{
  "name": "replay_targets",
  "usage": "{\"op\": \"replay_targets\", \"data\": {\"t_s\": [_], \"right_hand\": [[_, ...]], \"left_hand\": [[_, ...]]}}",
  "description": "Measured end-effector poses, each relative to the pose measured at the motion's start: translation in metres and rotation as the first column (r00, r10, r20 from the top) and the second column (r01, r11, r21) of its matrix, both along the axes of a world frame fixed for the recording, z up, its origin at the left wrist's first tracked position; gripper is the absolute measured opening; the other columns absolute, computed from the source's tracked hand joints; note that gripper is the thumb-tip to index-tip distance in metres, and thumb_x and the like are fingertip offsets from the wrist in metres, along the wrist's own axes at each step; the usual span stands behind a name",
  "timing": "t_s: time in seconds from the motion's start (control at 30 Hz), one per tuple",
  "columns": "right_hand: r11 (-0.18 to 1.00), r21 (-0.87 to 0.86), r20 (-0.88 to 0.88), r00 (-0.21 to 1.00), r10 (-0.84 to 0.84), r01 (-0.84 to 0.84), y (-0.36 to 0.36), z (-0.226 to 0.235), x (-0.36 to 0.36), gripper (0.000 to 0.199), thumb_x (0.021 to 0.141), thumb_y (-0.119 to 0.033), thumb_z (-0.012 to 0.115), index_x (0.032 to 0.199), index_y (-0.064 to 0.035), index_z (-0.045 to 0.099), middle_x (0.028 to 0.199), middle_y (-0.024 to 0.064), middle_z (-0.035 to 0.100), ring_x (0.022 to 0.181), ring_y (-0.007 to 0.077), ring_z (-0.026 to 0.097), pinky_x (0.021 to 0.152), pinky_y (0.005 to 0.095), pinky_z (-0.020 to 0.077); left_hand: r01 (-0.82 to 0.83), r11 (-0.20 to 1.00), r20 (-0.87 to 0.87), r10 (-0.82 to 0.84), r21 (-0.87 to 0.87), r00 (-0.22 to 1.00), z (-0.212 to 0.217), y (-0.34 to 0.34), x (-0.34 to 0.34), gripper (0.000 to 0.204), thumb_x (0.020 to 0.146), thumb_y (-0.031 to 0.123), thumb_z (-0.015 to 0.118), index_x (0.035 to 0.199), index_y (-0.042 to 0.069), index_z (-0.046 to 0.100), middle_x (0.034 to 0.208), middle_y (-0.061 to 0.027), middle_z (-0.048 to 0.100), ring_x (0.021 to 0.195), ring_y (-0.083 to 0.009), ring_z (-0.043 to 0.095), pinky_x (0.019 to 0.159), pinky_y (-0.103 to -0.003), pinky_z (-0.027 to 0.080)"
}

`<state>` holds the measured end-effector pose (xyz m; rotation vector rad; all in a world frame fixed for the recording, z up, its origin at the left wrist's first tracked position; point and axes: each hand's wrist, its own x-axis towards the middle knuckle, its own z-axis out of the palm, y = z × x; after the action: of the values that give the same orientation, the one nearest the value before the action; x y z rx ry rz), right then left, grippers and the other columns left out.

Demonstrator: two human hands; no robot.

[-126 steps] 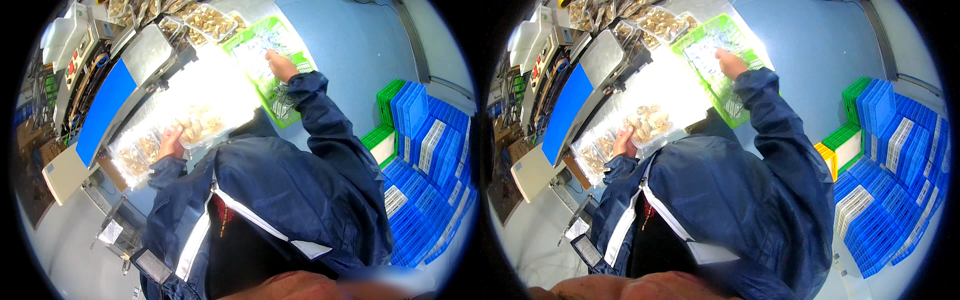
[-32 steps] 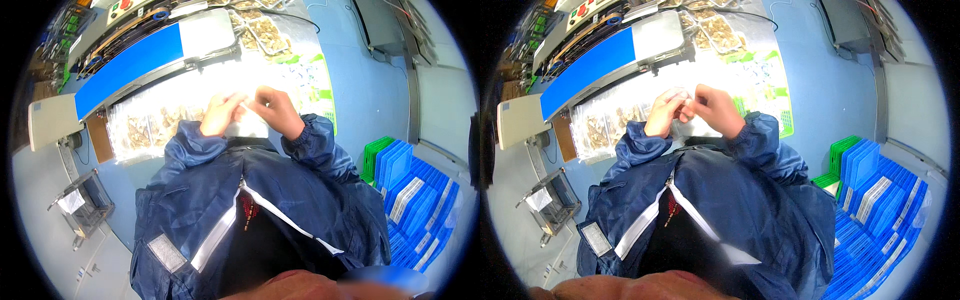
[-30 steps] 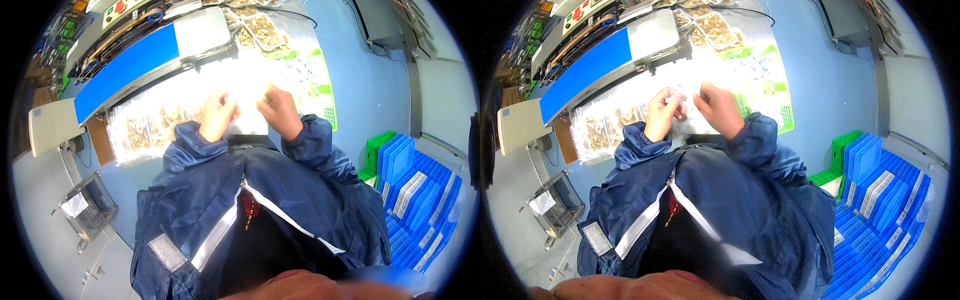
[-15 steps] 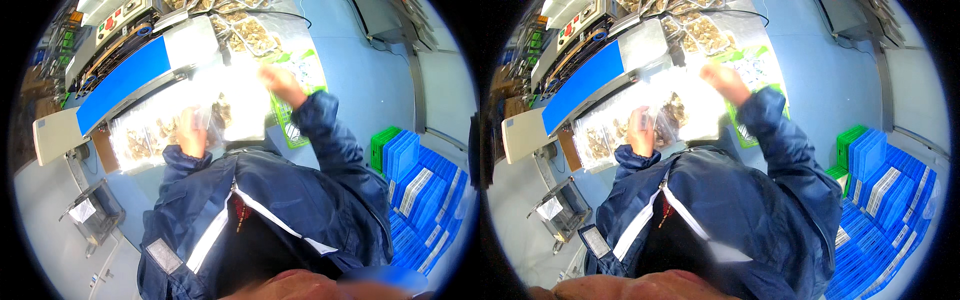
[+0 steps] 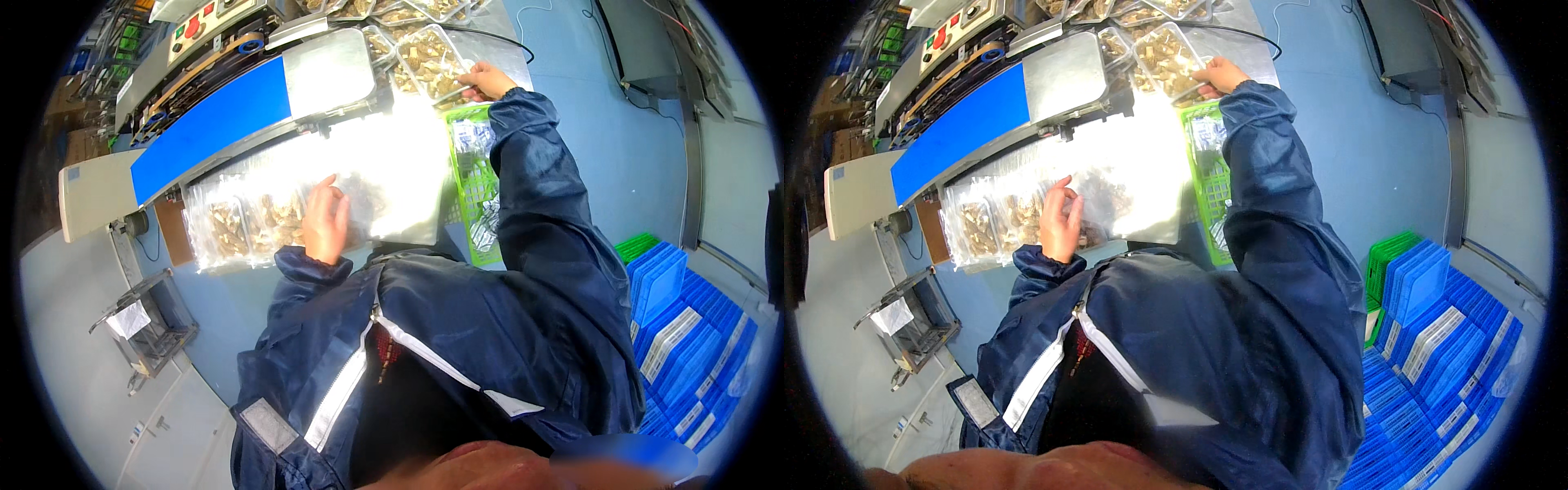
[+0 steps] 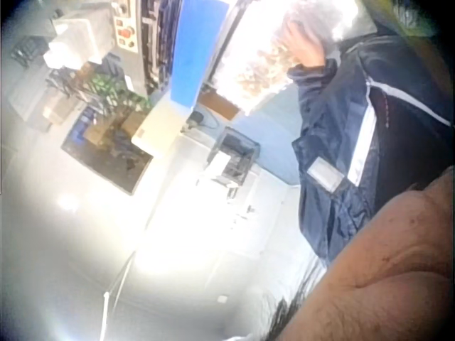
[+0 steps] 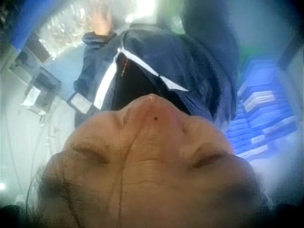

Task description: The person repeatedly picks small food items from a green basket and places them into clear plastic bags on a table. The filled bags are set aside in a row as the process continues.

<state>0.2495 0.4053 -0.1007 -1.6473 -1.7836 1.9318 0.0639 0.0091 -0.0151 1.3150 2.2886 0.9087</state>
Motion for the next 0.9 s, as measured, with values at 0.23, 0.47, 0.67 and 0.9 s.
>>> {"op": "replay_targets", "data": {"t_s": [0.23, 0.47, 0.67, 0.9], "right_hand": [[0.853, -0.234, -0.476, 0.71, -0.52, 0.467, -0.047, 0.033, 0.01, 0.029, 0.095, -0.017, 0.06, 0.115, 0.0017, 0.05, 0.096, 0.0098, 0.059, 0.075, 0.0151, 0.061, 0.058, 0.0254, 0.0494], [0.926, -0.378, -0.663, 0.691, -0.288, 0.023, -0.215, 0.165, 0.058, 0.029, 0.098, -0.023, 0.05, 0.113, -0.0025, 0.063, 0.085, 0.0006, 0.065, 0.063, 0.0058, 0.053, 0.056, 0.0228, 0.042], [0.697, -0.709, -0.46, 0.677, -0.575, 0.11, -0.328, 0.138, 0.079, 0.03, 0.096, -0.024, 0.057, 0.117, -0.0022, 0.06, 0.093, 0.0023, 0.067, 0.064, 0.0071, 0.057, 0.05, 0.0189, 0.0457], [0.65, -0.522, -0.283, 0.607, -0.743, 0.553, -0.35, 0.111, 0.098, 0.026, 0.095, -0.02, 0.058, 0.113, -0.0018, 0.059, 0.089, 0.0053, 0.066, 0.072, 0.0119, 0.061, 0.065, 0.0246, 0.0536]], "left_hand": [[-0.262, 0.964, 0.695, 0.158, 0.046, 0.701, -0.001, 0.019, -0.002, 0.011, 0.088, 0.007, 0.068, 0.096, 0.003, 0.061, 0.116, -0.0103, 0.064, 0.096, -0.0125, 0.061, 0.069, -0.024, 0.051], [-0.065, 0.972, 0.158, 0.029, 0.225, 0.987, -0.001, 0.026, 0.003, 0.011, 0.082, 0.005, 0.067, 0.093, 0.003, 0.065, 0.093, -0.009, 0.061, 0.088, -0.0222, 0.061, 0.075, -0.033, 0.05], [0.196, 0.917, 0.02, -0.216, 0.348, 0.976, 0.019, 0.025, 0.019, 0.015, 0.08, 0.006, 0.067, 0.093, 0.001, 0.063, 0.09, -0.0137, 0.058, 0.086, -0.0293, 0.059, 0.074, -0.034, 0.048], [0.284, 0.931, 0.023, -0.297, 0.228, 0.955, -0.01, -0.005, 0.031, 0.024, 0.081, 0.002, 0.061, 0.105, 0.001, 0.057, 0.098, -0.0181, 0.057, 0.091, -0.0381, 0.058, 0.08, -0.042, 0.049]]}}
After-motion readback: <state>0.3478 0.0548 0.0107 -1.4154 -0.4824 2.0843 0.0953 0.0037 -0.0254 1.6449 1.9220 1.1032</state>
